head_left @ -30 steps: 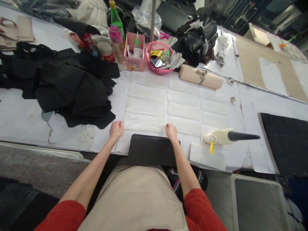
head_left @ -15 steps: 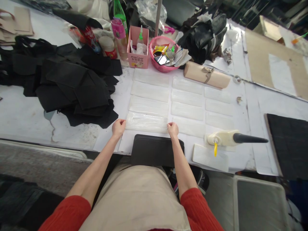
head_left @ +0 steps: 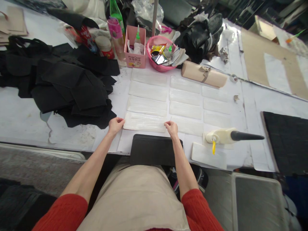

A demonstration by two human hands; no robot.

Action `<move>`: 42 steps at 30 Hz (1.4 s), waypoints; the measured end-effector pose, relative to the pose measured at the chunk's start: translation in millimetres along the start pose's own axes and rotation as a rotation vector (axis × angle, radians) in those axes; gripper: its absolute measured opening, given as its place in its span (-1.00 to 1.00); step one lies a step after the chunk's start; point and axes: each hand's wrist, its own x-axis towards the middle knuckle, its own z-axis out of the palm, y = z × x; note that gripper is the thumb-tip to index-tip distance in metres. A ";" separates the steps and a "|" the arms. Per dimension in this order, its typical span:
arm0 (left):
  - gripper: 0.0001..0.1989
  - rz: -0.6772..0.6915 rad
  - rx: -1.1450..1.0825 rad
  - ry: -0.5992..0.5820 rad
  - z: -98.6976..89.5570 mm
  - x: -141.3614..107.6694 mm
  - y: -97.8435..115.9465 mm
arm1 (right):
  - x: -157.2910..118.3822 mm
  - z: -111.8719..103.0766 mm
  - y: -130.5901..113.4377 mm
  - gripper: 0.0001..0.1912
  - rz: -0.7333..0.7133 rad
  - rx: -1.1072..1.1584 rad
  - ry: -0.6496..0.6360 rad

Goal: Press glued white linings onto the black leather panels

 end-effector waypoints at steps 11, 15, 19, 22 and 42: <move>-0.75 -0.085 -0.186 -0.039 0.1 -9.1 5.4 | -6.6 2.2 -12.4 -0.75 0.121 -0.162 0.057; -0.75 -0.105 -0.203 -0.043 0.0 -8.7 3.6 | -1.5 7.5 -15.4 -0.75 0.174 -0.115 0.057; -0.72 -0.114 -0.251 -0.056 -0.2 -8.0 2.7 | 0.9 6.2 -12.9 -0.77 0.160 -0.013 0.039; -0.72 -0.077 -0.274 -0.066 -0.7 -10.1 4.2 | -4.9 2.9 -12.5 -0.79 0.111 0.087 0.031; -0.68 0.087 -0.729 -0.238 -81.0 -84.5 116.8 | -114.9 -147.3 -16.0 -0.74 -0.348 1.064 0.102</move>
